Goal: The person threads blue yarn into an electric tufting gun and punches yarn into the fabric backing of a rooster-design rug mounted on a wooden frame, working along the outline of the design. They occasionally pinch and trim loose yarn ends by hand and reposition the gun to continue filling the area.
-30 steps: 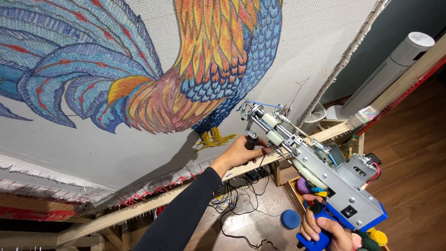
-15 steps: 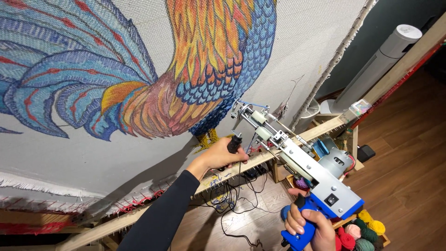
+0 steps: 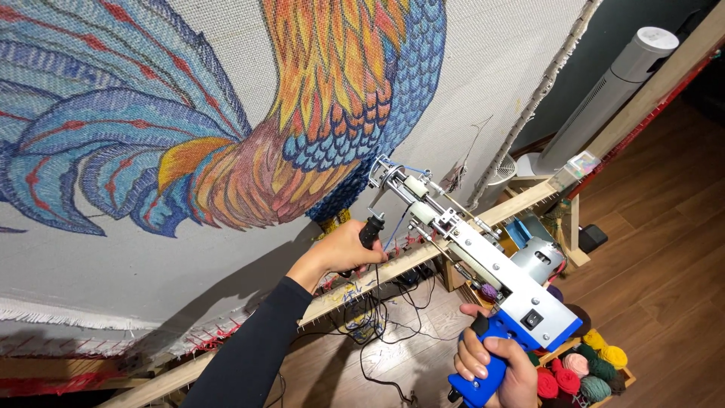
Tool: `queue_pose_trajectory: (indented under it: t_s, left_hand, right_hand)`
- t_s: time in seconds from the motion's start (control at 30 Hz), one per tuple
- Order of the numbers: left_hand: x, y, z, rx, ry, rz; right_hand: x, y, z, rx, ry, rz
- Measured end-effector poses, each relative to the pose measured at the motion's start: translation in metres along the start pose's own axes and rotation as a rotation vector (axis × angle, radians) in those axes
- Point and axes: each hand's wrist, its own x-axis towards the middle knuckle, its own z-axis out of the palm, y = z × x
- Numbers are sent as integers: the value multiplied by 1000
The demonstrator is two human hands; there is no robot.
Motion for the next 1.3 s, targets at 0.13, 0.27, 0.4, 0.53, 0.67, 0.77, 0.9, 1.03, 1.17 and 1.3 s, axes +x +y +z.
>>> queue_pose_trajectory:
  t_s: [0.13, 0.27, 0.4, 0.53, 0.67, 0.77, 0.9, 1.03, 1.17, 1.3]
  left_hand:
    - [-4, 2, -3, 0, -11, -8]
    - [1, -10, -8, 16, 2, 0]
    - [-2, -4, -9, 149, 40, 74]
    - [-3, -5, -13, 159, 85, 85]
    - [-10, 16, -21, 219, 95, 78]
    - [-9, 26, -30, 184, 98, -52]
    - [-3, 27, -46, 174, 99, -48]
    - [8, 26, -62, 227, 103, -31]
    - [15, 28, -73, 268, 117, -64]
    - [15, 38, -77, 329, 109, -185]
  right_hand:
    - [-1, 4, 1, 7, 22, -10]
    - [0, 8, 6, 16, 45, -18]
    - [1, 12, 6, 38, 24, -18]
    - [2, 17, 7, 59, 4, -13]
    - [8, 22, 22, 82, 18, 2]
    - [16, 29, 32, 97, 26, 6]
    - [26, 38, 48, 117, 111, 7]
    - [39, 47, 62, 178, 142, 15]
    - [45, 53, 78, 215, 191, 23]
    - [45, 54, 80, 306, 232, 66]
